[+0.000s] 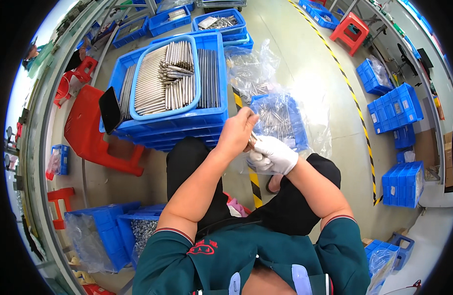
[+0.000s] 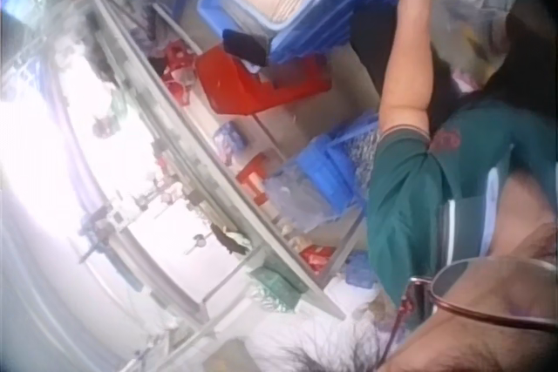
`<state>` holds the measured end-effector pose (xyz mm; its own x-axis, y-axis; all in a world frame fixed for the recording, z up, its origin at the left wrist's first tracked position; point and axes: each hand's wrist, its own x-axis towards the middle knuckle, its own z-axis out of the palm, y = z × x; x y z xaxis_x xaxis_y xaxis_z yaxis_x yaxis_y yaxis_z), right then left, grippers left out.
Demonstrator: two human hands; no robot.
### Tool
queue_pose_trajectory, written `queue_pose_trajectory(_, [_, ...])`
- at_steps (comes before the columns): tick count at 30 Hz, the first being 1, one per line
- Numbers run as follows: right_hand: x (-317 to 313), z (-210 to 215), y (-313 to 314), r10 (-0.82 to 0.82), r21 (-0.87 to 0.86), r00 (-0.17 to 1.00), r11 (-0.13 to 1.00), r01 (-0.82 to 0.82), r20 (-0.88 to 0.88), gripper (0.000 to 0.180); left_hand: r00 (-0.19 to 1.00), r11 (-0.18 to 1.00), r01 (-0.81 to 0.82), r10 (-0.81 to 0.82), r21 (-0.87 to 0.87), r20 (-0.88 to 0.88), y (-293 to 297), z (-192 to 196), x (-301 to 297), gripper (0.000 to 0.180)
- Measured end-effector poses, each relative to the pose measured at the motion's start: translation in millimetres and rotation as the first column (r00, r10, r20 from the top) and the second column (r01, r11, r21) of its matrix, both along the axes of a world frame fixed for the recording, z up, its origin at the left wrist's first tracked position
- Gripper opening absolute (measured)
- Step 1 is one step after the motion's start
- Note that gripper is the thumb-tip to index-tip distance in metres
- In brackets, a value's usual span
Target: The person sits on the factory floor and repeatedly picks up small bundles of metal rods from a blue crate. They inspect the rods by holding them in their gloved hands and then place them into a plastic bag. This process is repeated continuously throughout the video.
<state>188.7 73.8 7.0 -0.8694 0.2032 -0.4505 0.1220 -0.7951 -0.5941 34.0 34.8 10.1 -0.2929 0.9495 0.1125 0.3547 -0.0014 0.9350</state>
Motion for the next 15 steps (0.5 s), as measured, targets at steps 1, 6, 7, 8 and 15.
queue_pose_trajectory(1, [0,5,1,-0.042,0.056,0.998,0.998,0.039,0.049,0.021,0.999,0.999,-0.037,0.037,0.010,0.027,0,-1,-1,0.022])
queue_pose_trajectory(6, [5,16,11,-0.240,0.509,0.957,0.851,0.128,0.162,0.026,0.930,0.997,-0.073,0.071,-0.010,0.362,-2,-3,-6,0.024])
queue_pose_trajectory(7, [5,18,12,-0.275,0.616,0.948,0.778,0.122,0.159,0.027,0.885,0.998,-0.058,0.067,-0.033,0.460,-3,1,-6,0.024])
queue_pose_trajectory(8, [7,24,13,-0.284,0.576,0.945,0.805,0.143,0.161,0.029,0.849,0.999,-0.046,0.033,0.011,0.528,-2,-5,-6,0.024])
queue_pose_trajectory(15, [11,31,16,-0.332,0.516,0.938,0.824,0.236,0.102,0.024,0.506,0.986,0.144,-0.003,-0.081,0.863,-6,-6,-8,0.025])
